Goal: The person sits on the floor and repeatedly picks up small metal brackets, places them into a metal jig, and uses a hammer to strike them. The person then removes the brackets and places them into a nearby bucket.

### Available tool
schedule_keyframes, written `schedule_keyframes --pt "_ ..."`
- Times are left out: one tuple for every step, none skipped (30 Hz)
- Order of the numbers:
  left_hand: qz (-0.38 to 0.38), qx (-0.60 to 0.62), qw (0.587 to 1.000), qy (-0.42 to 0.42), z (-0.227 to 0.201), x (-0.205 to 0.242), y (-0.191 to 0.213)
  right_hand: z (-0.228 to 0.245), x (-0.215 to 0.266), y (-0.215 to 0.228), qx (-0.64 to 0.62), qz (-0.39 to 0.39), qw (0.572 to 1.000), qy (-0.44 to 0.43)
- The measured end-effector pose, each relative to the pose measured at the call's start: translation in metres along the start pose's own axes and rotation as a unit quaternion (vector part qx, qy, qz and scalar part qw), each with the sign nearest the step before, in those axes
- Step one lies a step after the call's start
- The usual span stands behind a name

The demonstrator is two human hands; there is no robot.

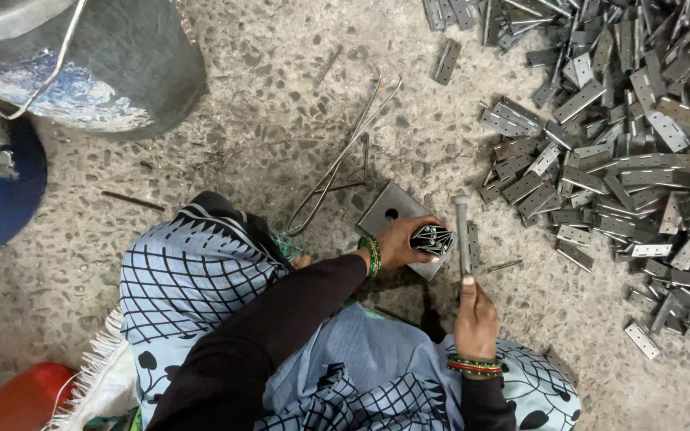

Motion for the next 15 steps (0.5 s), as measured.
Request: schedule_keyframes --pt "0.004 0.011 1.0 -0.001 0.003 0.002 -0.002 -0.004 0.001 0.0 -0.024 -0.016 1.0 -0.006" --pt "0.009 0.022 1.0 -0.002 0.005 0.003 -0.002 -0.009 0.001 -0.001 -0.003 -0.01 1.0 -0.013" --pt "-0.003 0.004 1.0 0.01 0.008 0.005 -0.002 -0.014 0.001 -0.004 0.018 -0.005 1.0 -0.02" --pt "-0.012 -0.015 1.0 0.019 0.009 0.004 -0.001 -0.019 0.001 -0.008 0.04 -0.004 0.999 -0.027" --pt "-0.021 -0.034 0.999 0.028 0.01 0.002 0.001 -0.031 0.001 -0.013 -0.021 0.01 0.994 -0.107" --pt "-0.03 -0.009 0.999 0.03 0.01 0.0 0.003 -0.044 0.002 -0.02 -0.083 0.023 0.979 -0.186" --pt "-0.039 0.015 0.999 0.033 0.01 -0.003 0.006 -0.056 0.004 -0.027 -0.144 0.035 0.954 -0.261" --pt "-0.053 0.042 0.997 0.038 0.011 -0.003 0.008 -0.065 -0.001 -0.03 -0.144 0.023 0.956 -0.256" --pt "-0.07 0.112 0.989 0.066 0.015 -0.003 0.012 -0.074 -0.006 -0.032 -0.145 0.01 0.957 -0.25" --pt "-0.086 0.183 0.975 0.095 0.019 -0.001 0.013 -0.082 -0.008 -0.032 -0.143 -0.001 0.959 -0.246" --pt "-0.101 0.254 0.954 0.124 0.022 0.002 0.012 -0.086 -0.011 -0.029 -0.024 0.019 0.982 -0.185" --pt "-0.122 0.314 0.931 0.142 0.023 -0.004 0.02 -0.084 -0.024 -0.031 0.09 0.03 0.989 -0.115" --pt "-0.142 0.372 0.903 0.159 0.022 -0.009 0.027 -0.08 -0.035 -0.033 0.203 0.04 0.977 -0.045" --pt "-0.162 0.429 0.87 0.183 0.021 -0.005 0.031 -0.081 -0.033 -0.035 0.218 0.048 0.972 -0.07" --pt "-0.186 0.448 0.856 0.18 0.015 -0.002 0.037 -0.081 -0.031 -0.036 0.232 0.056 0.966 -0.094"
Point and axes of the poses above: each hand's wrist, its own x-axis away from the middle knuckle, its own y-axis out of the back of the hand, z = x × y, the point moved 4 cm from there along -x, towards the middle knuckle, and after that the axes turned 10 degrees about y, right-handed, at the moved point
